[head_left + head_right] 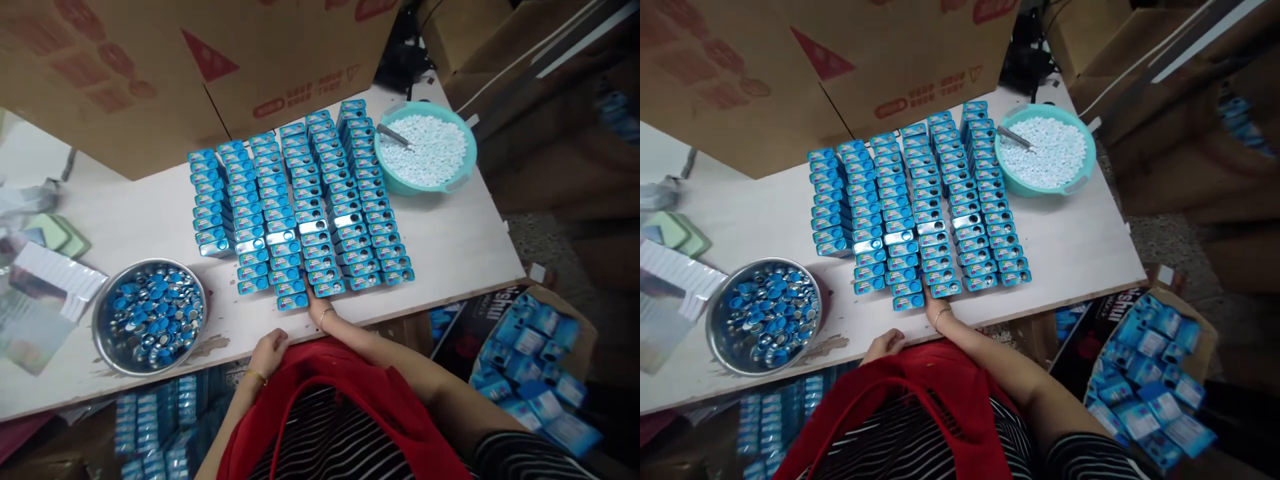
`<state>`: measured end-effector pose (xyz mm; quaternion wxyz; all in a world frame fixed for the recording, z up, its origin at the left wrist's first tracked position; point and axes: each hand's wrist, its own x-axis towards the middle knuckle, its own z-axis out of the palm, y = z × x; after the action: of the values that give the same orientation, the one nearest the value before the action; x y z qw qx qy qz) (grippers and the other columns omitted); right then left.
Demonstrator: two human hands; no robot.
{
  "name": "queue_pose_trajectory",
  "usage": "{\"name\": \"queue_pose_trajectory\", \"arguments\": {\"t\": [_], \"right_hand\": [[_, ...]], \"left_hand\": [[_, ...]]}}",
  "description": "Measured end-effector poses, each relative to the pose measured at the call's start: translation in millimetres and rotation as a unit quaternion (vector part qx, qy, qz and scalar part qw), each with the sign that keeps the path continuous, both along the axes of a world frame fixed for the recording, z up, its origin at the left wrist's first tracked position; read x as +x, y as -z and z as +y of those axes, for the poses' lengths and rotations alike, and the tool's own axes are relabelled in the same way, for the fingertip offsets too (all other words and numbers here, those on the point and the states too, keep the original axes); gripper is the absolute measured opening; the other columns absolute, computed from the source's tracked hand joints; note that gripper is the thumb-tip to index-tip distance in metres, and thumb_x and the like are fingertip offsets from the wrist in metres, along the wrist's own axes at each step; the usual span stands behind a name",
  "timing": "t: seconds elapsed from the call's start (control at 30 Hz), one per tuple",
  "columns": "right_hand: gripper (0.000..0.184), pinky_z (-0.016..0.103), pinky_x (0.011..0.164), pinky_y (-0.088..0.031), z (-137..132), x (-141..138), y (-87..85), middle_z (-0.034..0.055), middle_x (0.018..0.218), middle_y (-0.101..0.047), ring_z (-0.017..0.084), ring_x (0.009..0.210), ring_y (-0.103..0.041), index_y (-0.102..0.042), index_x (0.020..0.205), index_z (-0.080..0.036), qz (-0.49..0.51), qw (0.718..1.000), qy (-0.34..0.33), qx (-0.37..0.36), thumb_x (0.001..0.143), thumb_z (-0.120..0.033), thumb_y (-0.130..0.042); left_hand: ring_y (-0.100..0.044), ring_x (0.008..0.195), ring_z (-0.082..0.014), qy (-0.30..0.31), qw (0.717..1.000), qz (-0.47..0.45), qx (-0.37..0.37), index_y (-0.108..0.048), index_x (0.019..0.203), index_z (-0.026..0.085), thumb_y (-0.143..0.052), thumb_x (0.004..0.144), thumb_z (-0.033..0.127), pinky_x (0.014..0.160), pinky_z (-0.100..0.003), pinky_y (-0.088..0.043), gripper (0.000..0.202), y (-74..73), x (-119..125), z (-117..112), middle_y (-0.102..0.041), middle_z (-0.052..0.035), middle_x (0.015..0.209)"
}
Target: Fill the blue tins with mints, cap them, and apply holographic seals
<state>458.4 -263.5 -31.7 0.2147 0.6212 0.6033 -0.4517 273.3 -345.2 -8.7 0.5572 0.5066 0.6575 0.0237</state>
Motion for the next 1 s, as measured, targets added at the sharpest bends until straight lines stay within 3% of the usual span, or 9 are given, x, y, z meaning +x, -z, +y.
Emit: {"name": "queue_pose_trajectory", "arguments": {"t": [0.23,0.5,0.63,0.73,0.8,0.9,1.0], "right_hand": [[0.085,0.030,0.071,-0.051,1.6,-8.2,10.3,0.0127,0.110,-0.070,0.026,0.090,-0.069,0.000,0.153,-0.027,-0.029,0.998,0.006,0.054,0.087,-0.015,-0.053],[0.078,0.031,0.072,-0.050,0.6,-7.8,8.3,0.0125,0.108,-0.070,0.025,0.093,-0.068,-0.007,0.154,-0.023,-0.020,0.997,0.000,0.080,0.087,-0.008,-0.045],[0.070,0.031,0.076,-0.048,-20.3,2.0,0.7,0.0151,0.114,-0.066,0.026,0.099,-0.066,-0.021,0.150,-0.019,-0.013,0.997,-0.020,0.070,0.086,-0.009,-0.046],[0.058,0.030,0.075,-0.047,-41.4,15.0,-2.2,0.0144,0.120,-0.062,0.024,0.097,-0.066,-0.028,0.147,-0.022,0.021,0.996,-0.036,0.084,0.091,-0.014,-0.040],[0.051,0.030,0.074,-0.047,-51.7,25.0,-1.8,0.0136,0.120,-0.060,0.022,0.094,-0.065,-0.032,0.144,-0.022,0.060,0.993,-0.035,0.099,0.093,-0.015,-0.035],[0.041,0.029,0.077,-0.045,-59.3,40.5,1.5,0.0131,0.116,-0.061,0.020,0.093,-0.063,-0.043,0.132,-0.017,0.124,0.983,0.022,0.133,0.092,-0.015,-0.037],[0.028,0.028,0.076,-0.044,-60.1,55.3,6.5,0.0078,0.095,-0.064,0.018,0.083,-0.060,-0.049,0.117,-0.016,0.172,0.966,0.114,0.158,0.090,-0.016,-0.041]], "left_hand": [[-0.053,0.069,-0.0136,0.142,0.988,0.063,0.004,-0.059,0.086,0.019,-0.050,0.083,0.024,0.068,-0.024,-0.038,0.011,7.6,-10.0,18.4,-0.060,-0.0016,0.075],[-0.056,0.072,-0.0153,0.185,0.979,0.090,0.008,-0.062,0.080,0.019,-0.053,0.084,0.025,0.069,-0.025,-0.038,0.011,10.4,-18.1,3.0,-0.064,-0.0032,0.078],[-0.055,0.067,-0.0146,0.141,0.988,0.060,0.026,-0.062,0.080,0.019,-0.055,0.081,0.023,0.067,-0.025,-0.040,0.008,13.0,-6.5,4.3,-0.063,-0.0018,0.071],[-0.057,0.069,-0.0141,0.109,0.992,0.049,0.046,-0.062,0.093,0.018,-0.053,0.083,0.024,0.070,-0.025,-0.042,0.015,19.2,18.6,15.3,-0.064,-0.0028,0.077],[-0.059,0.072,-0.0152,0.050,0.995,0.055,0.061,-0.062,0.098,0.017,-0.055,0.082,0.027,0.073,-0.026,-0.044,0.020,25.4,41.5,25.9,-0.066,-0.0044,0.081],[-0.063,0.075,-0.0210,-0.051,0.993,0.079,0.065,-0.064,0.080,0.015,-0.059,0.078,0.032,0.074,-0.030,-0.046,0.017,35.7,74.6,40.5,-0.065,-0.0082,0.071],[-0.064,0.074,-0.0244,-0.109,0.989,0.083,0.058,-0.060,0.065,0.017,-0.061,0.075,0.031,0.072,-0.032,-0.047,0.017,43.9,95.7,46.8,-0.061,-0.0086,0.060]]}}
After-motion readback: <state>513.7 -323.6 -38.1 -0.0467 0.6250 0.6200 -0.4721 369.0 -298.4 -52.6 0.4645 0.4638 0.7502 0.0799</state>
